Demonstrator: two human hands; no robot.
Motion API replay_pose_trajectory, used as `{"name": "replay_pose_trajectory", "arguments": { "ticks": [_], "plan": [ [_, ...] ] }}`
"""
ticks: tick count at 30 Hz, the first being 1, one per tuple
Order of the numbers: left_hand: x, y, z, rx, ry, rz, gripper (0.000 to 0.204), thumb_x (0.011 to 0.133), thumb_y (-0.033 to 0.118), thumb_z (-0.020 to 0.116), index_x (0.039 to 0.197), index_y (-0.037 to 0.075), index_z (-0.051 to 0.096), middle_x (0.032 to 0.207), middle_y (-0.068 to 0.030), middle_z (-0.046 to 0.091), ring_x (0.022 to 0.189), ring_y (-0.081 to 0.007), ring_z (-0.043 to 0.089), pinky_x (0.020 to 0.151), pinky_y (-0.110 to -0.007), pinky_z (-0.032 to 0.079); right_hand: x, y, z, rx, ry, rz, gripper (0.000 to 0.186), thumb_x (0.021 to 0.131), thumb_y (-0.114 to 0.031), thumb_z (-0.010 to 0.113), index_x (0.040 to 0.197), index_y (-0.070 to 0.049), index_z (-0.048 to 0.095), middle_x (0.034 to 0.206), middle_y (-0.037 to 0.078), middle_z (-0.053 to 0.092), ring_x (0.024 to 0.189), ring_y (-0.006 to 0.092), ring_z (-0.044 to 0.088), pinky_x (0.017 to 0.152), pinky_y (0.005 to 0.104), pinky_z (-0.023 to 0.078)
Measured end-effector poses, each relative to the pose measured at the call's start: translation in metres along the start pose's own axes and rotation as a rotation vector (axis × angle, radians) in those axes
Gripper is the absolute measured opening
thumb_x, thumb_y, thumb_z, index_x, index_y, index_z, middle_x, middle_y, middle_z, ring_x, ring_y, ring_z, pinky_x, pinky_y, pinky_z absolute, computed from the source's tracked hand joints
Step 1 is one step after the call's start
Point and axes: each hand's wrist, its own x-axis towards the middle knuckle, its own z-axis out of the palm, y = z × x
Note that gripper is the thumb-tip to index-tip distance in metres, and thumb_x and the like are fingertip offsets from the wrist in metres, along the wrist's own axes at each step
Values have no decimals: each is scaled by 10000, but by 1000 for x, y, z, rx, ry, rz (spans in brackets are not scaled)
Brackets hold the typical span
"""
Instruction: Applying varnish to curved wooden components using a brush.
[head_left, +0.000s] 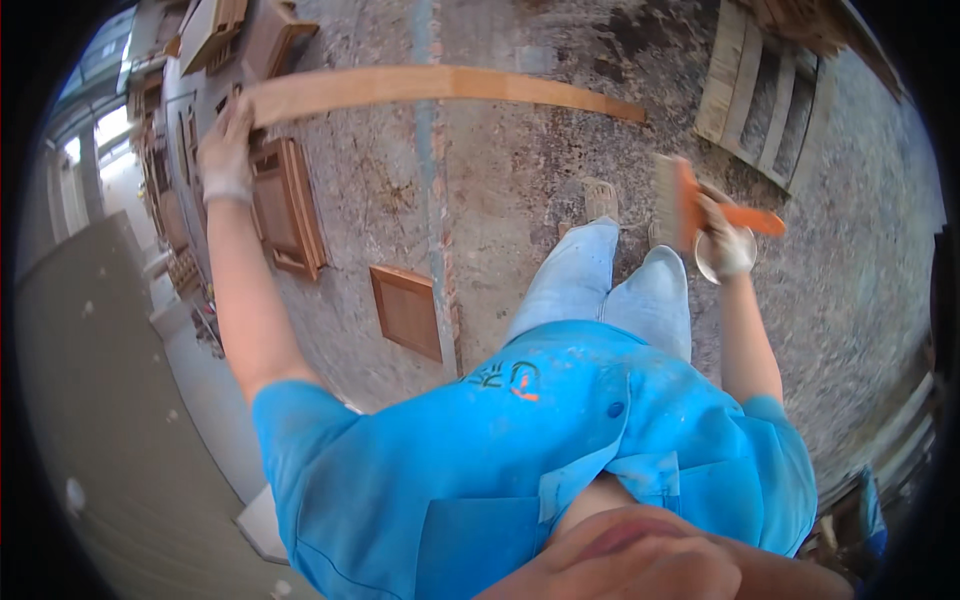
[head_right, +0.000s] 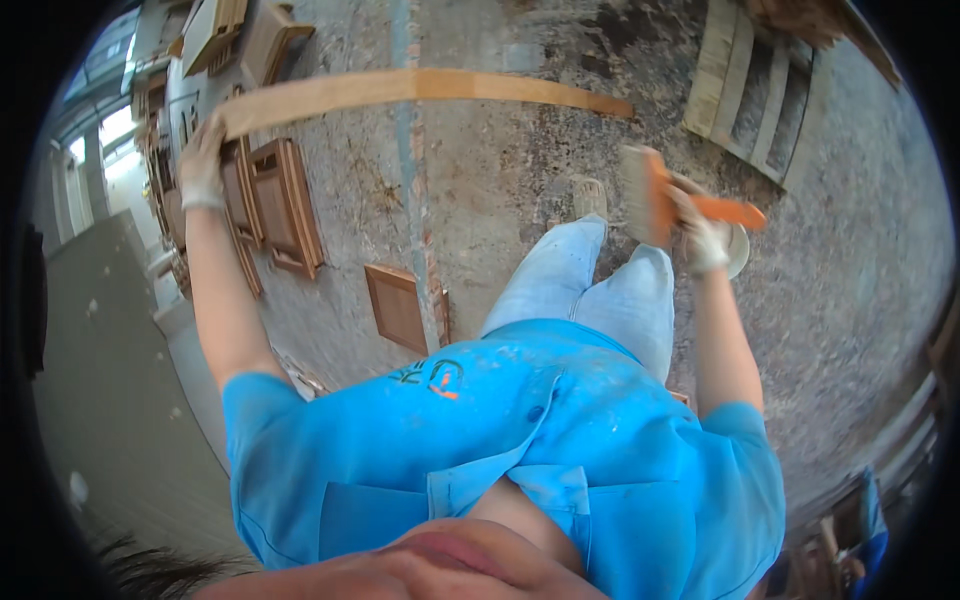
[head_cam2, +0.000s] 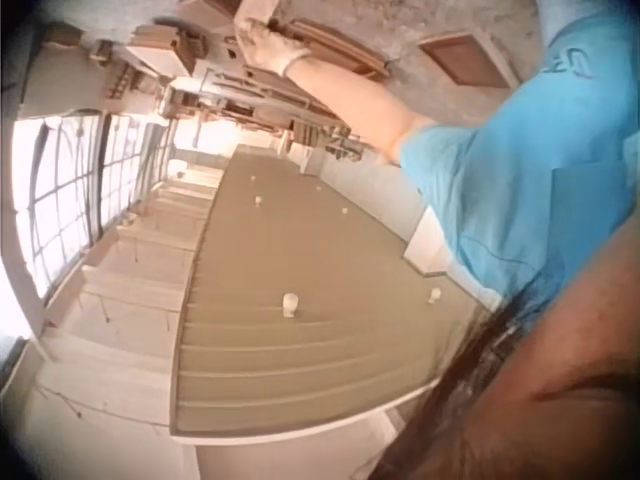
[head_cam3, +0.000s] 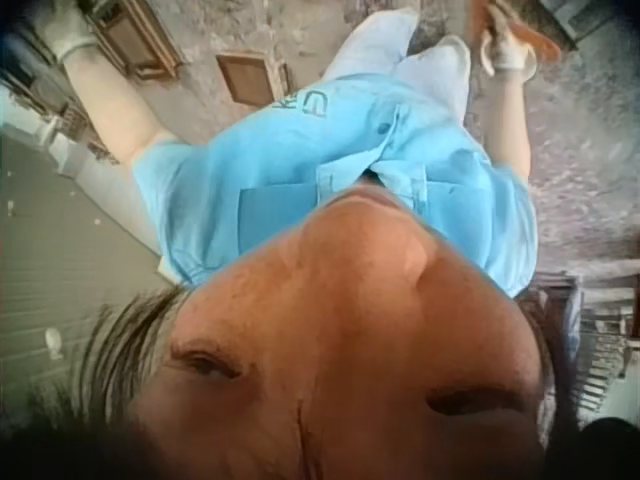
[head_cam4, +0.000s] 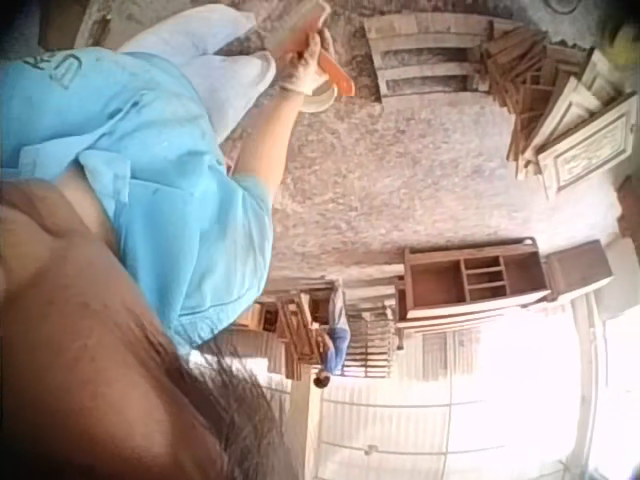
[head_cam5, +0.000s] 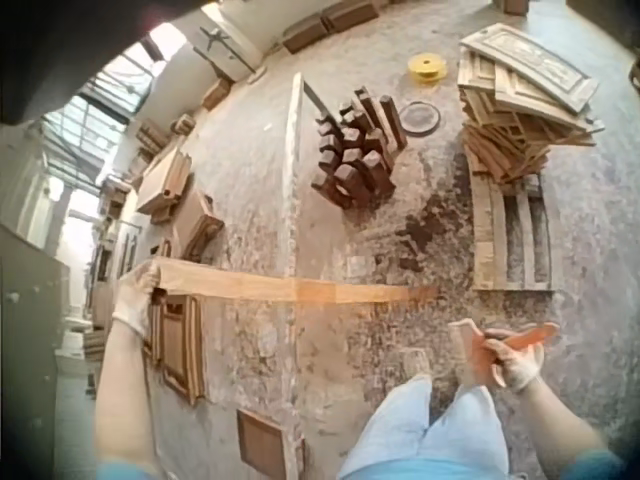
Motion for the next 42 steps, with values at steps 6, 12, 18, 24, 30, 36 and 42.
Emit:
{"name": "replay_pose_trajectory", "arguments": {
  "ticks": [6,12,18,24,30,36,42],
  "plan": [
    [58,-19,-27,-31,21,7,314,833,262,727,1042,30,694,920,-64,670,750,-141,604,633,-218,522,-97,-27,-146,98,78,-158,379,800,-165,728,1156,-76,634,996,55,671,840,141,612,671,218,462],
    [109,-38,-46,-101,34,-20,273,835,222,724,1045,49,699,863,-23,664,648,-102,574,563,-208,501,-163,22,-170,215,305,-126,355,796,-160,731,1132,-94,637,1009,42,668,879,150,614,718,245,471],
    [134,-37,-50,-84,50,-13,298,804,265,754,1024,71,709,794,-17,652,599,-108,553,536,-220,474,-206,75,-187,377,528,-102,328,791,-154,735,1103,-116,642,1025,25,665,926,160,617,775,278,481],
    [166,-63,-55,-54,78,42,343,799,332,749,1045,96,709,752,-15,640,566,-107,535,521,-237,464,-259,98,-229,498,669,-102,307,786,-149,738,1078,-135,645,1038,12,662,965,168,619,822,305,489],
    [192,-89,-57,371,160,256,522,873,562,515,1202,177,640,1012,-74,673,838,-244,628,744,-363,509,-292,95,-201,515,837,-38,340,790,-145,731,1117,-114,643,1067,31,667,965,184,628,842,307,493],
    [184,-118,-53,429,232,98,584,900,599,381,1251,186,598,1276,-74,589,1173,-363,531,974,-425,422,-266,76,-182,500,694,-44,343,789,-142,733,1119,-113,642,1064,38,668,958,188,631,832,309,498],
    [163,-122,-69,433,157,-51,632,897,608,390,1284,142,569,1295,-79,577,1155,-357,547,966,-421,434,-244,53,-171,477,559,-51,346,788,-139,734,1120,-111,642,1060,44,670,951,191,634,823,311,503]
  ]
}}
